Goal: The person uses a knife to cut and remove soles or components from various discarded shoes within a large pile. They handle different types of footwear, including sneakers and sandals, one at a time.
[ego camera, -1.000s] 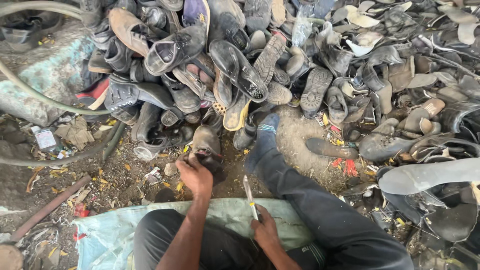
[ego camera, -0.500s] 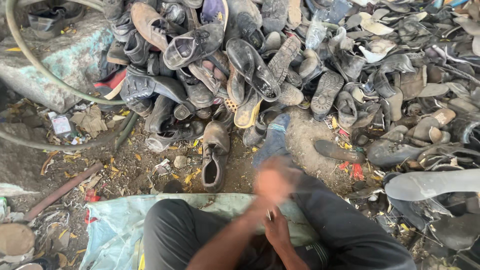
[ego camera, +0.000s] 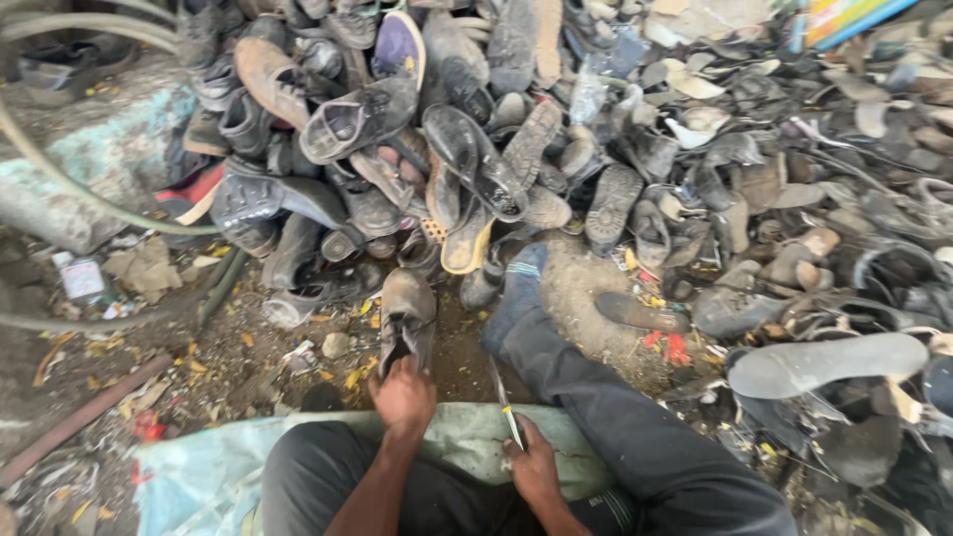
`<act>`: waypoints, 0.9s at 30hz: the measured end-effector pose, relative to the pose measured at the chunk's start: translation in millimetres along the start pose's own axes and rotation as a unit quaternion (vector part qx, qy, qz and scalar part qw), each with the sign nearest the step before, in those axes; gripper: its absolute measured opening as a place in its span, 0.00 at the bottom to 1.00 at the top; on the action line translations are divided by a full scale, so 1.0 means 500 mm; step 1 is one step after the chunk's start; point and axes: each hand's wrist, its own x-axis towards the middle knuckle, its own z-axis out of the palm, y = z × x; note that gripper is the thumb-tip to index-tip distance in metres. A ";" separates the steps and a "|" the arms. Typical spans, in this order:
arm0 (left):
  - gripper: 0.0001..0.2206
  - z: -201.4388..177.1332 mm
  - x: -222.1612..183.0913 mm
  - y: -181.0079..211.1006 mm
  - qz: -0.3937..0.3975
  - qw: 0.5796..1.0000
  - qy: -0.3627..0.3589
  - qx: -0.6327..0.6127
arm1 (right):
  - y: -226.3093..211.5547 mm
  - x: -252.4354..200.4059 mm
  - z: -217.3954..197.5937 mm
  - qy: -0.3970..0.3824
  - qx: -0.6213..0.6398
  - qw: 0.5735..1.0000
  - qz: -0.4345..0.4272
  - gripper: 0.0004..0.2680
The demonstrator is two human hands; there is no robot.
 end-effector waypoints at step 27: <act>0.13 -0.015 -0.045 -0.013 0.233 0.958 -0.153 0.061 | -0.163 -0.108 -0.038 -0.026 0.188 0.976 -0.107 0.17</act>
